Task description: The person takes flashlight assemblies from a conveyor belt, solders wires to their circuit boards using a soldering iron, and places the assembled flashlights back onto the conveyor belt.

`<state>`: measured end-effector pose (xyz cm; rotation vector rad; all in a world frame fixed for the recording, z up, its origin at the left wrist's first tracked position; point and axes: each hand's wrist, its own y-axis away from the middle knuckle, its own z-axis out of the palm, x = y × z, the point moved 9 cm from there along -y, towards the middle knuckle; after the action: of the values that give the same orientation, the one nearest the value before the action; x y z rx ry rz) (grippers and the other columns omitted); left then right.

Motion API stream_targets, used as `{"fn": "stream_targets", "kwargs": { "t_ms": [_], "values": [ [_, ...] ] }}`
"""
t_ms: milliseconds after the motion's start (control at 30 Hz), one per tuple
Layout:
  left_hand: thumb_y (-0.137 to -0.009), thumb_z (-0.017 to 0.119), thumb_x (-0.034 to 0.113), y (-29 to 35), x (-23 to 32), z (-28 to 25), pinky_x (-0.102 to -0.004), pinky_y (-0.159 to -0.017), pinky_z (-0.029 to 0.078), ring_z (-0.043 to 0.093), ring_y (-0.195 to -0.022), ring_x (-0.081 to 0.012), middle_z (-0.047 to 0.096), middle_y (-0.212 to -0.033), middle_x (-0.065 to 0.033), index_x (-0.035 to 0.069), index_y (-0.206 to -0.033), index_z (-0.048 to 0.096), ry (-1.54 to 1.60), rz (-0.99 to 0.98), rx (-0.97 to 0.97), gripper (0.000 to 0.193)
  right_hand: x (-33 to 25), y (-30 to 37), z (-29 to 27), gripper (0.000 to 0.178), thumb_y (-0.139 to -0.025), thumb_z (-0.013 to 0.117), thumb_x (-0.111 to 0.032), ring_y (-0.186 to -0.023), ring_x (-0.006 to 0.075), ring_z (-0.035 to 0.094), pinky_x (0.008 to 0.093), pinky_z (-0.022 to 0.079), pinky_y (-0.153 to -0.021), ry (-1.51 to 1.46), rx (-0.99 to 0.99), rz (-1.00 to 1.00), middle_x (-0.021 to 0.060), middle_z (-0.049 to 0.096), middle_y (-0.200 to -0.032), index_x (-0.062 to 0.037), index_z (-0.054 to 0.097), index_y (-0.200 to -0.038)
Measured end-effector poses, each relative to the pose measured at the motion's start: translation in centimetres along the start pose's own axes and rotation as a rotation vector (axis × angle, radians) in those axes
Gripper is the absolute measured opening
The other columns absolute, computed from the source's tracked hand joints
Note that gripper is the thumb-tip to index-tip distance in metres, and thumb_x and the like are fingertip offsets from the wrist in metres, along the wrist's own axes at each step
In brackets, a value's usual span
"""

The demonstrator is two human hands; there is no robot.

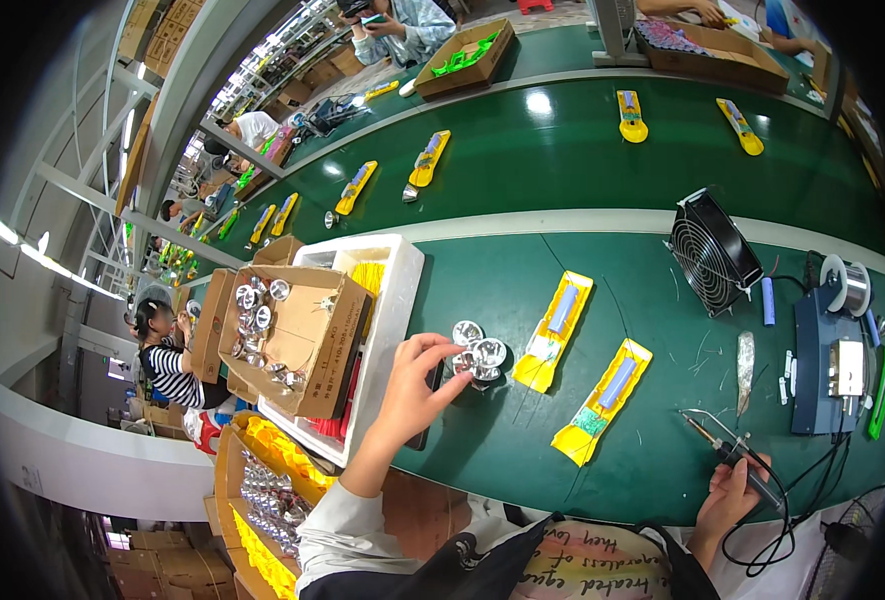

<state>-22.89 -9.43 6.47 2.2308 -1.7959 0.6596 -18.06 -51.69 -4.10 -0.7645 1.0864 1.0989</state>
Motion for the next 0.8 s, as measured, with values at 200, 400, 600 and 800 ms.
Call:
{"fn": "stream_targets", "kwargs": {
  "t_ms": [200, 400, 600, 800],
  "values": [
    [-0.067, 0.064, 0.006, -0.2, 1.6, 2.1, -0.0318, -0.07, 0.038, 0.047, -0.079, -0.0248, 0.052, -0.082, -0.0064, 0.006, -0.075, 0.059, -0.022, 0.144, 0.077, 0.009, -0.1, 0.0, -0.1, 0.014, -0.08, 0.049, -0.009, -0.05, 0.0071, 0.046, 0.0172, 0.034, -0.04, 0.008, 0.041, 0.034, 0.0036, 0.045, -0.072, -0.0029, 0.042, -0.09],
    [-0.071, 0.053, -0.003, 3.1, 2.9, 1.1, -0.0405, -0.086, 0.037, 0.053, -0.085, -0.0273, 0.057, -0.081, -0.0095, 0.004, -0.078, 0.054, 0.243, 0.195, 0.171, 0.01, -0.3, 0.1, 1.2, 0.014, -0.08, 0.051, -0.009, -0.046, 0.0078, 0.045, 0.0173, 0.035, -0.038, -0.09, -0.016, 0.065, 0.0033, 0.045, -0.065, -0.0032, 0.04, -0.087],
    [-0.068, 0.06, 0.002, 6.8, 5.5, 6.3, -0.0385, -0.079, 0.04, 0.054, -0.073, -0.0233, 0.057, -0.072, -0.0059, 0.005, -0.075, 0.058, 0.265, 0.069, 0.17, 0.008, -0.2, 0.6, 2.5, 0.015, -0.079, 0.051, -0.011, -0.043, 0.0082, 0.044, 0.0168, 0.035, -0.037, -0.078, -0.066, 0.098, 0.0039, 0.046, -0.061, -0.0046, 0.038, -0.085],
    [-0.067, 0.063, 0.0, 6.9, 6.2, 9.9, -0.03, -0.066, 0.043, 0.05, -0.064, -0.0206, 0.054, -0.07, -0.0072, 0.003, -0.075, 0.061, 0.515, -0.127, 0.307, 0.009, 0.0, 2.0, 4.0, 0.015, -0.079, 0.051, -0.011, -0.042, 0.0088, 0.043, 0.0173, 0.035, -0.037, -0.041, -0.103, 0.117, 0.0047, 0.046, -0.06, -0.0045, 0.038, -0.084]
  ]
}}
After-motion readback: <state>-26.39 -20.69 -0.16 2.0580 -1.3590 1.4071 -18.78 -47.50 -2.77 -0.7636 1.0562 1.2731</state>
